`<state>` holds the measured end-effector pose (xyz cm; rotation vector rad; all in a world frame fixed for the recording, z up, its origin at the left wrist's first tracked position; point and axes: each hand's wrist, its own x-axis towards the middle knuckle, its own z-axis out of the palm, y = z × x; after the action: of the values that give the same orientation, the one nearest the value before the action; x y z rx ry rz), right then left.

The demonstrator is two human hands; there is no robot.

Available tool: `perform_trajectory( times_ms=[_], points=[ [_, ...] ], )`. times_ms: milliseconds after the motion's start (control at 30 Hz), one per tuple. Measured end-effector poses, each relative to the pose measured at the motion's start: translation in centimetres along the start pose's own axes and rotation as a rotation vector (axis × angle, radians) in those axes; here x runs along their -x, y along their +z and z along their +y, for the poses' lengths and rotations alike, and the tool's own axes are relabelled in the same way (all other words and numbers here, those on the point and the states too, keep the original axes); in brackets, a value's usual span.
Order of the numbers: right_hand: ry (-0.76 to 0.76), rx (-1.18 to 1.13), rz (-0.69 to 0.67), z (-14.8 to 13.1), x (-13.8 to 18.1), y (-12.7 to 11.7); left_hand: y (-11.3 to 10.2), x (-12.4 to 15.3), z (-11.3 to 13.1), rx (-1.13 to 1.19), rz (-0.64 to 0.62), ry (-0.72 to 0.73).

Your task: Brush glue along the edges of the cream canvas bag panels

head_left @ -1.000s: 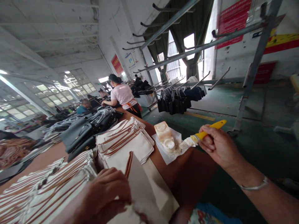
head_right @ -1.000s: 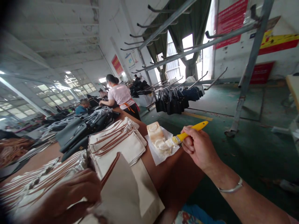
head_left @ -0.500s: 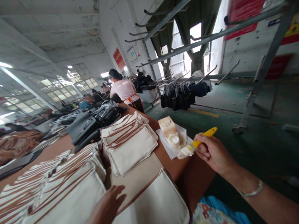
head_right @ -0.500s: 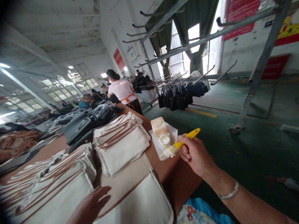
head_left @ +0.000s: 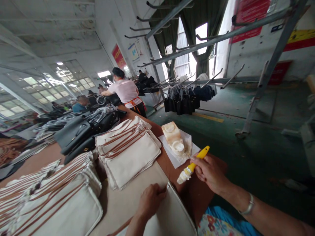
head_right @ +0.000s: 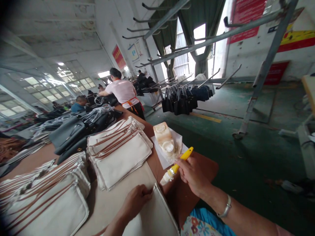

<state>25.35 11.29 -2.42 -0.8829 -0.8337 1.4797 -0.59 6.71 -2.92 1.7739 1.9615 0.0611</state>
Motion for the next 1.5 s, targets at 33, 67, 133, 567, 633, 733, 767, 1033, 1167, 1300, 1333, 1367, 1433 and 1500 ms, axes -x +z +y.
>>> perform_trajectory(
  times_ms=[33,67,133,567,633,733,767,1033,1167,1300,1333,1367,1433,1500],
  points=[
    [0.002,0.02,-0.006,0.2,0.0,0.2,-0.3,0.2,0.1,0.039,-0.016,0.014],
    [0.011,0.036,-0.01,0.4,-0.1,0.5,-0.6,0.4,0.3,0.083,-0.034,0.028],
    [0.026,0.066,-0.026,0.4,0.0,1.0,-1.2,1.0,0.6,0.171,-0.081,0.053],
    [-0.253,0.488,-0.224,-0.4,1.1,4.5,-2.5,4.5,1.8,0.72,-0.197,0.091],
    [-0.283,0.504,-0.17,-0.7,1.2,4.4,-2.4,4.6,1.6,0.746,-0.205,0.092],
    [-0.281,0.523,-0.21,-1.1,1.6,4.3,-2.3,4.4,1.2,0.742,-0.224,0.104],
    [-0.272,0.52,-0.249,-1.1,1.8,4.3,-2.2,4.3,1.1,0.735,-0.235,0.122],
    [-0.306,0.478,-0.11,-1.5,0.6,3.8,-1.6,5.5,1.7,0.556,-0.008,0.255],
    [-0.19,0.33,-0.087,-1.7,-0.7,2.9,0.2,6.8,2.7,0.462,0.382,0.374],
    [-0.068,0.204,-0.197,-1.4,-1.0,3.9,1.7,7.4,2.8,0.299,0.58,0.499],
    [-0.04,0.197,-0.231,-1.5,-0.8,4.4,1.8,7.5,2.6,0.258,0.601,0.513],
    [-0.011,0.201,-0.273,-1.6,-0.6,4.8,1.8,7.6,2.5,0.221,0.611,0.519],
    [0.05,0.208,-0.373,-1.9,-0.2,5.5,1.6,7.8,2.2,0.158,0.596,0.523],
    [0.109,0.192,-0.476,-2.3,0.0,5.6,1.5,7.9,2.0,0.119,0.581,0.513]
  ],
)
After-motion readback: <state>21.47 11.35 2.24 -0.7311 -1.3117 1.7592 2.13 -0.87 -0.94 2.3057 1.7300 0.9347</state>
